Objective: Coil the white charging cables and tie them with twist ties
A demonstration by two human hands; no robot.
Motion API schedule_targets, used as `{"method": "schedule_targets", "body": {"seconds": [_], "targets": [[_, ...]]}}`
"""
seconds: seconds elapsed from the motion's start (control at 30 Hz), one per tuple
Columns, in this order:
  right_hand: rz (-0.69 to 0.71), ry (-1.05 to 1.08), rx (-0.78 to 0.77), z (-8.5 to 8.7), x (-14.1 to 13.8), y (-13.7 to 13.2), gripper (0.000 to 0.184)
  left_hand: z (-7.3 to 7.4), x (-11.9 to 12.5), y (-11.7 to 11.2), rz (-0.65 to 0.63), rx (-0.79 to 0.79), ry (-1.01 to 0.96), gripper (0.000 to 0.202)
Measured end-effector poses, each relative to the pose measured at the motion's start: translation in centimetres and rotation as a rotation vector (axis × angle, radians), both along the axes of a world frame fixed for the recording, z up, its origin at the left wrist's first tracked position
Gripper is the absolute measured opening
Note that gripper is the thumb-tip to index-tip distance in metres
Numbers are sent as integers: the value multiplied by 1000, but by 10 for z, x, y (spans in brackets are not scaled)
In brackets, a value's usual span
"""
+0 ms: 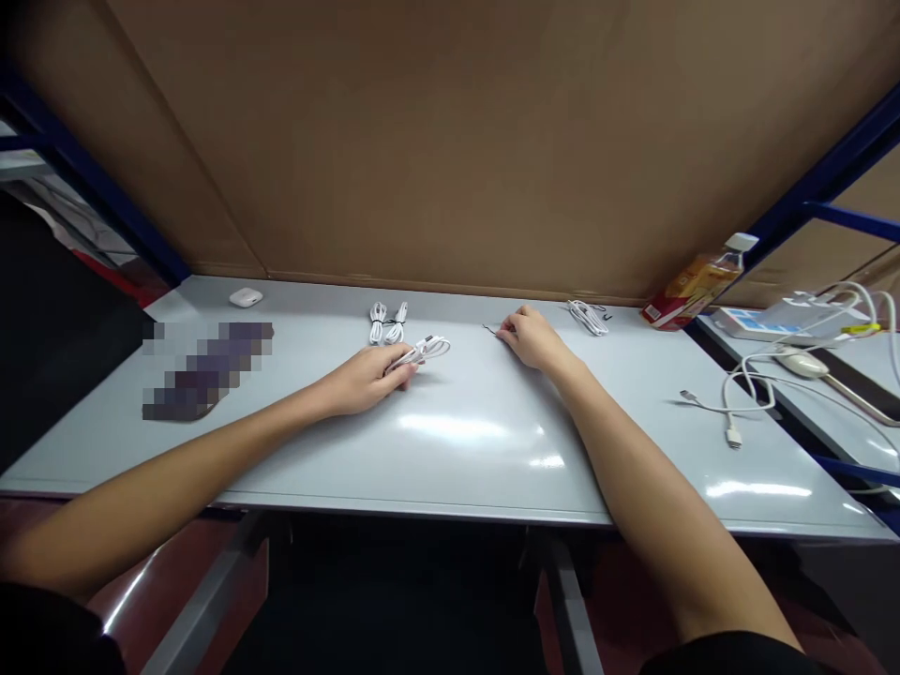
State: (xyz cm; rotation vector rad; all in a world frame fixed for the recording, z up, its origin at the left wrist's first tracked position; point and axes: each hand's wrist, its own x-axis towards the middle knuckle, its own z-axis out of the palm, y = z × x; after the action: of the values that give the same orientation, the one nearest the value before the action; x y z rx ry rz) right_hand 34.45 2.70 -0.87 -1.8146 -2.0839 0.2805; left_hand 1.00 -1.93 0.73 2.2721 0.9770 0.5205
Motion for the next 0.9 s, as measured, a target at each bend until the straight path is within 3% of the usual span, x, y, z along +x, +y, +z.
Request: {"method": "schedule_targets", "body": {"seconds": [0.17, 0.33, 0.53, 0.67, 0.9], "targets": [[45, 110, 18, 13, -24, -15, 26, -2, 1, 1, 42, -124, -77, 26], [77, 605, -42, 32, -86, -53, 35, -4, 5, 1, 116, -129, -92, 27], [144, 653, 41, 21, -148, -80, 28, -9, 7, 1, 223, -113, -129, 27], [110, 654, 83, 9, -159, -80, 21, -10, 8, -1, 241, -194, -164, 28], [116, 670, 140, 6, -161, -83, 18, -15, 10, 3, 189, -282, -397, 44]]}}
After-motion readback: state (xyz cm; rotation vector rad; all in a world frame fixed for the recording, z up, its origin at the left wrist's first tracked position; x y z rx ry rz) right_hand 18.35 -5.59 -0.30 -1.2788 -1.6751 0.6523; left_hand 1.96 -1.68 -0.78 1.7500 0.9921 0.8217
